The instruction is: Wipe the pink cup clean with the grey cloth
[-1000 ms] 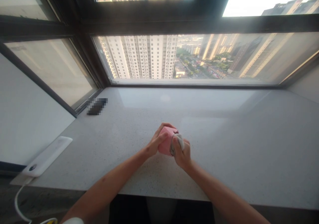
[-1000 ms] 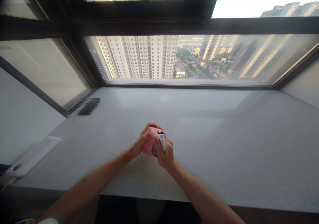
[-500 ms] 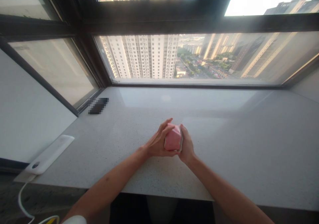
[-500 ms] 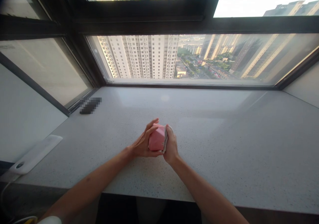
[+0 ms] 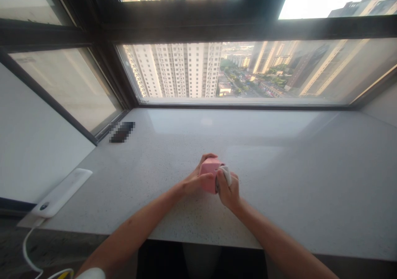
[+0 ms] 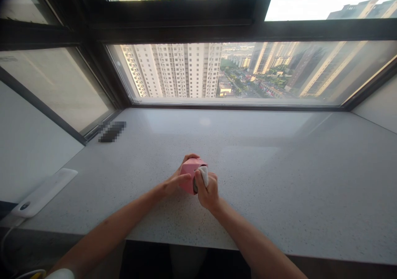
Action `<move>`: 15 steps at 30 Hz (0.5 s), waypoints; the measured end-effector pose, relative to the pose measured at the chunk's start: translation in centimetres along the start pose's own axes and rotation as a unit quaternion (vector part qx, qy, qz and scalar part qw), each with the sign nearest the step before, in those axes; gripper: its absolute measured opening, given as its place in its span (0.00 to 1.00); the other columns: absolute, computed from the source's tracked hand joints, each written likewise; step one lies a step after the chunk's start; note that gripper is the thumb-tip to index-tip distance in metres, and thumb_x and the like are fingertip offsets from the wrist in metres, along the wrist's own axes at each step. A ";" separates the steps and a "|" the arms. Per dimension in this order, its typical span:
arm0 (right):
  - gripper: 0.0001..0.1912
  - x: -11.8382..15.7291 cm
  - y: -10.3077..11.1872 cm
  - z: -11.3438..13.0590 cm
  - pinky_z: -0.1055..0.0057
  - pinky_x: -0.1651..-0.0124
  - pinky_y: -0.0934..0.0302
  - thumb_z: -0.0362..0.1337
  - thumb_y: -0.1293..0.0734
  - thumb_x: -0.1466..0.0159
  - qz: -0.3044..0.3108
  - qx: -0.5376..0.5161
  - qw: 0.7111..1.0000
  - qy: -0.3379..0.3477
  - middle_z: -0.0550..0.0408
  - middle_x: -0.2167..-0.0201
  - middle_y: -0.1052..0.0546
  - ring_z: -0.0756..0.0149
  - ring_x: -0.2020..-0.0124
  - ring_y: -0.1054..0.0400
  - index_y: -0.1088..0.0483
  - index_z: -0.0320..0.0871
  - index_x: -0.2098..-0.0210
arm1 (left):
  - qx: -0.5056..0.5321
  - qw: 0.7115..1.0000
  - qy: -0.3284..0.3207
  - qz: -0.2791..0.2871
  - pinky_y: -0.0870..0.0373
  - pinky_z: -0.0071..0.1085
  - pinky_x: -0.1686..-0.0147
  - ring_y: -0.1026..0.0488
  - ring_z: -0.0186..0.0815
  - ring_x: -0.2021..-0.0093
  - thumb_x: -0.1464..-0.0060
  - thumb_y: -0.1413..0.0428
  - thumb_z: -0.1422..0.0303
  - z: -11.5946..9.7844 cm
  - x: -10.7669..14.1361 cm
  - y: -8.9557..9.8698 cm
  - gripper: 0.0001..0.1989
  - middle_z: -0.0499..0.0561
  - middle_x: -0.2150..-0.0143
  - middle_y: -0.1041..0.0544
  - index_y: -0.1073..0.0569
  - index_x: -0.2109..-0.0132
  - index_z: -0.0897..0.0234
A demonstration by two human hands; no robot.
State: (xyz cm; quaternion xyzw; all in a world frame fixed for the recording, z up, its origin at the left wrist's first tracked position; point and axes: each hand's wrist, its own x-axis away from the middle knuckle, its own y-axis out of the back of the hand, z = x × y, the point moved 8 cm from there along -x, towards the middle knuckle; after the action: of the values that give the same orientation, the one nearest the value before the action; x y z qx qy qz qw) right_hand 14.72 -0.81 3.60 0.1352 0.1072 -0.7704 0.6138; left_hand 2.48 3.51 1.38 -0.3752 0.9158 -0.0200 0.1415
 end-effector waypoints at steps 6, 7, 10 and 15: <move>0.30 -0.8 -0.1 -1.4 0.72 0.76 0.48 0.65 0.28 0.34 -0.063 -0.150 0.978 -0.134 0.62 0.79 0.34 0.71 0.78 0.46 0.32 0.45 0.74 | -0.191 0.964 -0.183 -0.032 0.42 0.68 0.26 0.51 0.68 0.18 0.48 0.35 0.31 -2.0 0.0 0.6 0.65 0.64 0.15 0.61 0.61 0.18 0.44; 0.29 -1.0 -0.1 -1.7 0.72 0.75 0.46 0.63 0.26 0.35 -0.078 -0.181 0.969 -0.151 0.62 0.78 0.32 0.71 0.77 0.44 0.31 0.45 0.73 | -0.246 0.944 -0.218 -0.022 0.45 0.70 0.25 0.57 0.69 0.16 0.52 0.32 0.32 -2.3 0.1 0.4 0.69 0.65 0.15 0.62 0.63 0.17 0.43; 0.25 -1.2 -0.7 -2.9 0.73 0.72 0.38 0.59 0.22 0.38 -0.087 -0.275 0.933 -0.217 0.60 0.75 0.26 0.69 0.76 0.37 0.28 0.45 0.71 | -0.378 0.881 -0.285 -0.010 0.45 0.71 0.24 0.60 0.70 0.16 0.62 0.24 0.37 -2.7 0.4 -0.2 0.78 0.68 0.15 0.64 0.63 0.17 0.45; 0.22 -0.6 -2.6 -5.0 0.69 0.65 0.28 0.57 0.26 0.34 -0.009 -0.377 0.850 -0.367 0.52 0.66 0.15 0.63 0.70 0.23 0.20 0.43 0.61 | -0.481 0.817 -0.318 0.001 0.36 0.66 0.27 0.53 0.68 0.17 0.61 0.23 0.40 -3.4 0.8 -0.7 0.76 0.70 0.15 0.61 0.59 0.17 0.46</move>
State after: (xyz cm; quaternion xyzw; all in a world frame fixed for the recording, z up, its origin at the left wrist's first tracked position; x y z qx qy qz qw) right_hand 12.68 1.98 -0.93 -0.4001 0.1576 -0.6696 0.6056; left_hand 1.43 2.19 4.58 -0.3806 0.7135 0.5431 0.2262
